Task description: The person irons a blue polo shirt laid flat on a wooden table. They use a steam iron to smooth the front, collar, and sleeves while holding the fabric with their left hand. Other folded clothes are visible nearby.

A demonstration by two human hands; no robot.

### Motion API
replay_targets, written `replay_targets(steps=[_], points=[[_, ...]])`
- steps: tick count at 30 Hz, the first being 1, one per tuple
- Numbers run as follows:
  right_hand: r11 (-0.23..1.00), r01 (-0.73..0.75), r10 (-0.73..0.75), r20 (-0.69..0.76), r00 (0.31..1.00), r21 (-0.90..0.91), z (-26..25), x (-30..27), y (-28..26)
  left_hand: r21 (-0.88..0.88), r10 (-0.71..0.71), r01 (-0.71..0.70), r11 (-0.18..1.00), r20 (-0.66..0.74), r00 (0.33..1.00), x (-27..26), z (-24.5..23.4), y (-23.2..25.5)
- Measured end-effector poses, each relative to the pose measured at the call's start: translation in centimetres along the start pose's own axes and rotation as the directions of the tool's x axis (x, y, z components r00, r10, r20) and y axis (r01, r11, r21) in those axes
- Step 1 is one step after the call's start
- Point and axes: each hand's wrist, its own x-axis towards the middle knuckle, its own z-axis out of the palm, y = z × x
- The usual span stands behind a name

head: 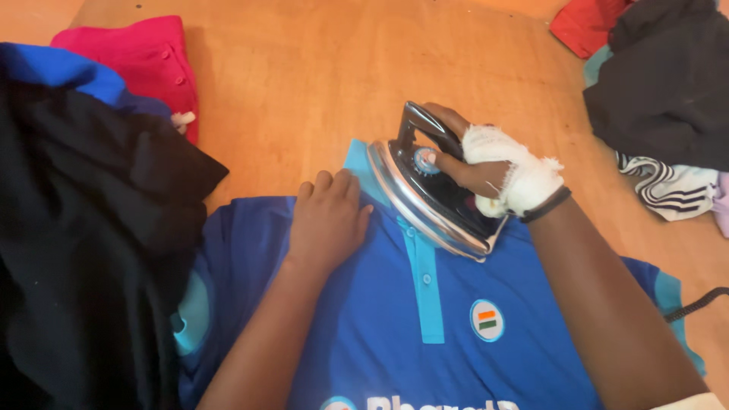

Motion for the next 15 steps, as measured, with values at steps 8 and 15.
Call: replay_targets(steps=[8, 15], points=[[0.994, 0.029, -0.028, -0.015, 0.999, 0.106, 0.6, 3.4, -0.1, -0.034, 0.011, -0.013, 0.999, -0.054, 0.999, 0.0, -0.5, 0.0], [0.901, 0.282, -0.322, 0.074, 0.944, 0.331, 0.5, 3.4, 1.8, -0.029, 0.009, -0.009, 1.0, 0.002, 1.0, 0.1, -0.3, -0.2]])
